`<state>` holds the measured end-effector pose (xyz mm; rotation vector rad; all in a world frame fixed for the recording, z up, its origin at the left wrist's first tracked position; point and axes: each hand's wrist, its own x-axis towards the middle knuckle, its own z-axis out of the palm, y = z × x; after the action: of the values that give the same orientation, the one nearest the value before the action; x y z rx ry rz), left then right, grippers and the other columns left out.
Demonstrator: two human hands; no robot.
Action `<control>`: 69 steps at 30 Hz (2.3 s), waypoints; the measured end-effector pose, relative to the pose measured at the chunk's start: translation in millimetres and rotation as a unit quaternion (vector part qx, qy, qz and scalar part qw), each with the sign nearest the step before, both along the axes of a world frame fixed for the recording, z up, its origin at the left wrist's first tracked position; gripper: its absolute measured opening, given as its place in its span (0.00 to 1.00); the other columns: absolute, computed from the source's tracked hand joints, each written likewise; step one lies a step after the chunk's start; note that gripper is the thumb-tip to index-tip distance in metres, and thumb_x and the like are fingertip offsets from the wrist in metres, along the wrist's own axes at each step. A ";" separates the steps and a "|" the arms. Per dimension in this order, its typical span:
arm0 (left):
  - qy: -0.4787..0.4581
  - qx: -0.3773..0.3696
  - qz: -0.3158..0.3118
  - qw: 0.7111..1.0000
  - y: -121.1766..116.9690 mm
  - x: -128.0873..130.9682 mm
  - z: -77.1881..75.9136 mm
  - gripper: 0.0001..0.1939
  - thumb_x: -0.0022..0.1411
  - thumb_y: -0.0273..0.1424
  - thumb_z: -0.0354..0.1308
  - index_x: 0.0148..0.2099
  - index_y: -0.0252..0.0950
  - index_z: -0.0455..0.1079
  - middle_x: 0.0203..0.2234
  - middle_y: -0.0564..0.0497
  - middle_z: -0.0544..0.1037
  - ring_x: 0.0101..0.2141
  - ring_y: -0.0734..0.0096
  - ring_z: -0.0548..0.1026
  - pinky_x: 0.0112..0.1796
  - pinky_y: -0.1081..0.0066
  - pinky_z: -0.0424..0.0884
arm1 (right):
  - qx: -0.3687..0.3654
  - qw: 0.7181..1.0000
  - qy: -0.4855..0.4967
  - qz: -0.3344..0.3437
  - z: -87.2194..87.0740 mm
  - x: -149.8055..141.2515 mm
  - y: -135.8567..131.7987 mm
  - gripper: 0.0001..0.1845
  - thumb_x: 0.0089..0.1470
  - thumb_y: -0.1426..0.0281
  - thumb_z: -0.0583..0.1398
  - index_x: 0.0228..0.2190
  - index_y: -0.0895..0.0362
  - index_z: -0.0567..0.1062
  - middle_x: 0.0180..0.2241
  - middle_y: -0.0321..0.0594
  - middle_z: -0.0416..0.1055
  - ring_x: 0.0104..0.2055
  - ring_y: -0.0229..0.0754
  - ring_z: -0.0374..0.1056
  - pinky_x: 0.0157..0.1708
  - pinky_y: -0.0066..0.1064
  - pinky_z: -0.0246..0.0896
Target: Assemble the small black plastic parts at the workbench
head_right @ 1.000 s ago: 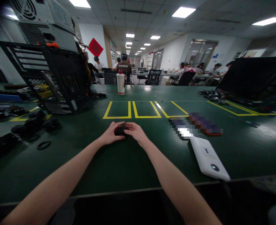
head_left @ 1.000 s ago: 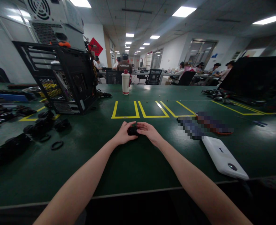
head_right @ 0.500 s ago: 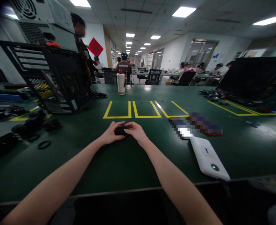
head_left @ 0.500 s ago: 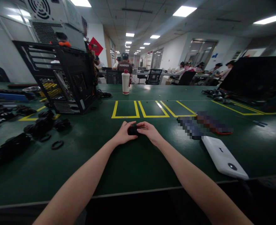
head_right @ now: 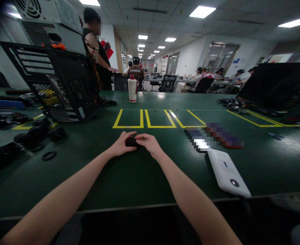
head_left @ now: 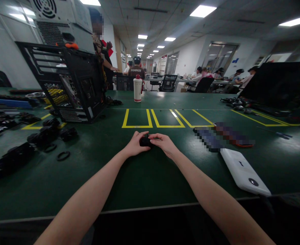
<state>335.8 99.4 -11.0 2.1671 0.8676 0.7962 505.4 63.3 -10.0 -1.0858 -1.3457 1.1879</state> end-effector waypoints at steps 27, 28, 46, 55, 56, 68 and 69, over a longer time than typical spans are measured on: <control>0.010 -0.022 0.006 1.000 -2.3 -1.6 3.3 0.34 0.44 0.34 0.60 0.54 0.46 0.52 0.39 0.51 0.57 0.42 0.66 0.63 0.46 0.59 0.62 | -0.046 0.999 -0.020 0.000 -1.5 1.2 1.9 0.19 0.40 0.72 0.61 0.38 0.57 0.69 0.40 0.41 0.68 0.43 0.40 0.63 0.48 0.40 0.52; 0.010 -0.020 0.006 1.000 -2.6 -1.3 3.6 0.34 0.44 0.34 0.60 0.54 0.46 0.52 0.39 0.51 0.57 0.42 0.65 0.63 0.46 0.59 0.62 | -0.042 0.999 -0.021 -0.001 -0.8 1.1 1.2 0.18 0.40 0.71 0.60 0.37 0.57 0.69 0.39 0.40 0.68 0.42 0.40 0.63 0.47 0.40 0.53; 0.005 -0.005 0.007 1.000 0.2 -0.7 -0.5 0.35 0.43 0.33 0.61 0.54 0.45 0.52 0.38 0.51 0.56 0.41 0.66 0.63 0.45 0.58 0.61 | -0.012 1.000 -0.019 -0.016 1.1 -1.1 0.1 0.13 0.42 0.68 0.58 0.34 0.57 0.69 0.35 0.38 0.68 0.40 0.38 0.64 0.45 0.38 0.55; 0.003 -0.002 0.005 1.000 0.5 -0.3 -0.5 0.35 0.43 0.33 0.61 0.54 0.45 0.52 0.38 0.51 0.56 0.41 0.66 0.63 0.45 0.59 0.61 | -0.038 0.999 -0.005 -0.022 -0.8 -2.3 3.1 0.21 0.38 0.73 0.61 0.39 0.57 0.68 0.42 0.41 0.67 0.44 0.39 0.62 0.48 0.37 0.53; 0.003 -0.003 0.003 1.000 0.8 -0.4 -0.8 0.35 0.43 0.33 0.61 0.54 0.45 0.52 0.38 0.51 0.56 0.41 0.66 0.63 0.46 0.59 0.61 | -0.042 0.999 -0.013 -0.016 -1.1 -1.7 3.3 0.20 0.38 0.73 0.60 0.38 0.58 0.69 0.41 0.41 0.67 0.44 0.39 0.62 0.48 0.37 0.53; 0.021 0.003 0.017 1.000 -0.9 0.0 2.2 0.36 0.42 0.33 0.61 0.54 0.44 0.53 0.37 0.51 0.57 0.41 0.65 0.63 0.45 0.58 0.62 | -0.008 0.999 0.001 -0.032 -2.1 -2.7 3.9 0.19 0.37 0.73 0.61 0.36 0.57 0.68 0.38 0.38 0.67 0.40 0.37 0.63 0.45 0.35 0.55; 0.020 -0.002 0.016 1.000 -1.0 -0.2 2.4 0.35 0.42 0.33 0.61 0.54 0.45 0.52 0.37 0.51 0.57 0.41 0.65 0.63 0.45 0.58 0.62 | -0.021 0.999 -0.001 -0.028 -2.9 -2.2 4.5 0.20 0.37 0.73 0.61 0.37 0.57 0.68 0.39 0.39 0.67 0.41 0.38 0.63 0.46 0.35 0.54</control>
<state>335.6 98.4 -8.7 2.1779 0.9247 0.7695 503.2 67.7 -13.0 -1.1469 -1.2893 1.1787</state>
